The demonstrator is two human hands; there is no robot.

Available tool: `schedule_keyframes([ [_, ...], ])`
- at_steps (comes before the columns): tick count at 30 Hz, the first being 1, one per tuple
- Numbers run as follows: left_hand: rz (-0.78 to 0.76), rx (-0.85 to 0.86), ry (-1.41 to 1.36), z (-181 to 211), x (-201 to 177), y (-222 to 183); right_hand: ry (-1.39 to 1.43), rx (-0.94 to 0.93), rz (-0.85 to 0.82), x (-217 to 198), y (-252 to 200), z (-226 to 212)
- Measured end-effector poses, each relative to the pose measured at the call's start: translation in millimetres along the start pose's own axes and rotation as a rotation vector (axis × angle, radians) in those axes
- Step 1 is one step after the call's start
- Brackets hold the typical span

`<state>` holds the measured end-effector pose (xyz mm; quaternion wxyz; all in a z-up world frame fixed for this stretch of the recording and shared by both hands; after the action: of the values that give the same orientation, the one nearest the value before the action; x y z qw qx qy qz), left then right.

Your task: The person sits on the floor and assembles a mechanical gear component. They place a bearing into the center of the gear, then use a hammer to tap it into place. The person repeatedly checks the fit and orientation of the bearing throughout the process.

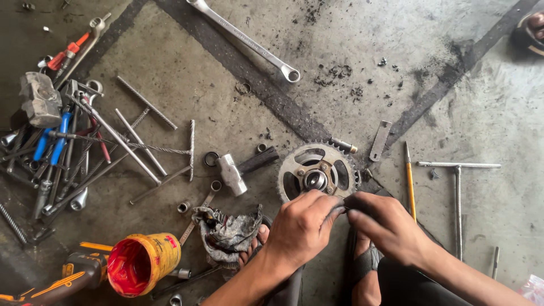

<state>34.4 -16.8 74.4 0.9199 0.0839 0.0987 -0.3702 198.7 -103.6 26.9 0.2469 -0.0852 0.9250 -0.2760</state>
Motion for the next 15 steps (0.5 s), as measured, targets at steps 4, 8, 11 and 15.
schedule_keyframes([
  [4, 0.001, -0.011, 0.018, 2.5, 3.9, 2.9, -0.437, -0.280, 0.250, -11.5, -3.9, -31.7],
  [8, -0.099, -0.169, -0.003, -5.9, 7.5, 4.9, -0.473, -0.320, 0.250, -13.5, -4.7, -38.5],
  [11, -0.181, -0.197, -0.047, -10.2, 10.7, 2.2, -0.509, -0.315, 0.157, -12.1, -2.3, -34.4],
  [15, -0.221, -0.326, -0.229, -25.2, 15.9, -1.8, -0.498, -0.509, 0.157, -11.4, -5.1, -38.2],
])
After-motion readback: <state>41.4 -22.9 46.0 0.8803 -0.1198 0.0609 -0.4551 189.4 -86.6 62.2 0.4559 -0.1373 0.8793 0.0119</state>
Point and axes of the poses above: each hand's wrist, its own y-axis towards the middle knuckle, its own x-axis out of the palm, z = x × y, the point moved 5 cm from there along y, towards the middle knuckle, and after that the axes turned 14 degrees about -y, right-handed, at the moved point
